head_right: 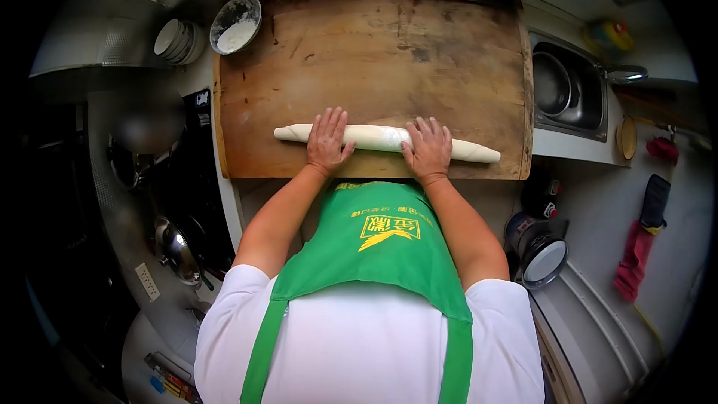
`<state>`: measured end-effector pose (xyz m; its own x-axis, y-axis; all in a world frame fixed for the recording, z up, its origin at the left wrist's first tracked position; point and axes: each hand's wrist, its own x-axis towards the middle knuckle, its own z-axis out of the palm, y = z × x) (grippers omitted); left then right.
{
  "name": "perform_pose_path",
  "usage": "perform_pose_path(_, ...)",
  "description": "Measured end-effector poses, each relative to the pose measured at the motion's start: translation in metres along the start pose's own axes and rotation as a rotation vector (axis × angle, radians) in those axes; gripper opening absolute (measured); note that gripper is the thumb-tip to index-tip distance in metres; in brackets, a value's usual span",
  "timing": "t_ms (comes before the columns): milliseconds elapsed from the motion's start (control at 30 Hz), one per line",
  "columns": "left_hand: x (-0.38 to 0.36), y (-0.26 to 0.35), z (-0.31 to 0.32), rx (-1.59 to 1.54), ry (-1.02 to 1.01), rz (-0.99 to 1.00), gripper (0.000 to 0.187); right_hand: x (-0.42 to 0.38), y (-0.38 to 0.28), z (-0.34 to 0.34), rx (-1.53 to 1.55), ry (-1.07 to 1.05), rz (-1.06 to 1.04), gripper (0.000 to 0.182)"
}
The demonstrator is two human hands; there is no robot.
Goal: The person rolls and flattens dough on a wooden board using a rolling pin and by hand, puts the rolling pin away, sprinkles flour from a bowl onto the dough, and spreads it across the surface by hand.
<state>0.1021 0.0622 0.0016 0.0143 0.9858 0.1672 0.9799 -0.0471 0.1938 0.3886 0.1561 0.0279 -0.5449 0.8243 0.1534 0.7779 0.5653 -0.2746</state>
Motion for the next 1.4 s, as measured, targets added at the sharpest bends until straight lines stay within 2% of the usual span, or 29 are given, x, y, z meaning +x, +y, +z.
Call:
perform_pose_path(100, 0.042, -0.019, -0.005, -0.022, -0.014, 0.01, 0.069, 0.037, 0.022, 0.011, -0.044, -0.052, -0.062, 0.057)
perform_pose_path(167, 0.09, -0.027, -0.023, -0.055, -0.15, -0.113, 0.059, 0.08, 0.032, 0.009, -0.02, -0.037, -0.046, 0.057)
perform_pose_path(233, 0.135, -0.039, -0.027, -0.034, -0.067, -0.19, 0.049, 0.124, 0.042, 0.004, 0.036, 0.032, 0.099, 0.054)
perform_pose_path(267, 0.143, -0.044, -0.021, -0.051, -0.068, -0.188, 0.049, 0.13, 0.047, 0.006, 0.02, 0.025, 0.103, 0.054)
perform_pose_path(333, 0.163, -0.068, -0.019, -0.027, 0.011, -0.195, 0.054, 0.151, 0.049, 0.007, 0.018, 0.14, 0.167, 0.053)
perform_pose_path(400, 0.135, -0.074, -0.01, -0.075, -0.009, -0.196, 0.06, 0.126, 0.042, -0.001, 0.09, 0.158, 0.126, 0.055)
perform_pose_path(467, 0.11, -0.078, -0.009, -0.119, -0.029, -0.202, 0.066, 0.095, 0.04, -0.004, -0.064, -0.154, 0.062, 0.055)
perform_pose_path(500, 0.1, -0.081, -0.011, -0.075, -0.045, -0.179, 0.069, 0.09, 0.041, -0.001, -0.063, -0.166, 0.075, 0.055)
perform_pose_path(567, 0.104, -0.087, -0.014, -0.003, -0.052, -0.121, 0.069, 0.082, 0.045, 0.005, -0.071, 0.101, -0.063, 0.054)
perform_pose_path(667, 0.146, -0.106, -0.018, -0.056, -0.097, -0.146, 0.061, 0.132, 0.063, 0.01, -0.026, 0.02, 0.018, 0.052)
perform_pose_path(733, 0.181, -0.125, -0.013, -0.043, -0.046, -0.086, 0.054, 0.161, 0.075, 0.011, 0.02, 0.067, 0.045, 0.05)
perform_pose_path(800, 0.204, -0.127, -0.017, -0.029, -0.06, -0.257, 0.043, 0.186, 0.085, 0.008, 0.003, 0.053, 0.113, 0.049)
perform_pose_path(833, 0.206, -0.128, -0.017, -0.039, -0.05, -0.253, 0.043, 0.19, 0.095, 0.006, -0.01, 0.059, 0.112, 0.049)
perform_pose_path(900, 0.214, -0.135, -0.019, 0.036, 0.019, -0.243, 0.041, 0.201, 0.113, 0.004, 0.029, 0.074, 0.359, 0.048)
perform_pose_path(933, 0.203, -0.13, -0.019, 0.035, 0.012, -0.243, 0.041, 0.189, 0.115, 0.003, 0.031, 0.068, 0.363, 0.048)
perform_pose_path(1000, 0.173, -0.113, -0.02, -0.174, 0.179, -0.057, 0.042, 0.156, 0.122, -0.007, 0.099, 0.246, 0.227, 0.051)
perform_pose_path(1033, 0.163, -0.107, -0.022, -0.179, 0.18, -0.051, 0.042, 0.139, 0.126, -0.009, 0.094, 0.249, 0.232, 0.051)
perform_pose_path(1100, 0.138, -0.101, -0.026, -0.054, 0.014, -0.044, 0.044, 0.105, 0.121, -0.01, -0.018, 0.098, 0.093, 0.051)
perform_pose_path(1133, 0.139, -0.103, -0.02, -0.058, 0.002, -0.04, 0.044, 0.107, 0.123, -0.005, -0.016, 0.09, 0.104, 0.051)
perform_pose_path(1200, 0.138, -0.106, -0.008, 0.03, 0.01, -0.103, 0.04, 0.118, 0.13, -0.005, -0.059, 0.12, 0.078, 0.05)
perform_pose_path(1233, 0.149, -0.114, -0.001, 0.021, 0.007, -0.094, 0.04, 0.136, 0.133, -0.006, -0.091, 0.212, 0.044, 0.045)
perform_pose_path(1267, 0.164, -0.128, 0.003, 0.024, 0.015, -0.063, 0.038, 0.157, 0.141, -0.008, -0.095, 0.206, 0.048, 0.045)
perform_pose_path(1367, 0.215, -0.146, -0.002, 0.005, -0.063, -0.055, 0.036, 0.198, 0.156, 0.003, -0.05, 0.189, 0.152, 0.039)
perform_pose_path(1400, 0.231, -0.151, -0.005, -0.033, -0.068, -0.038, 0.038, 0.21, 0.158, 0.005, -0.095, 0.164, 0.276, 0.039)
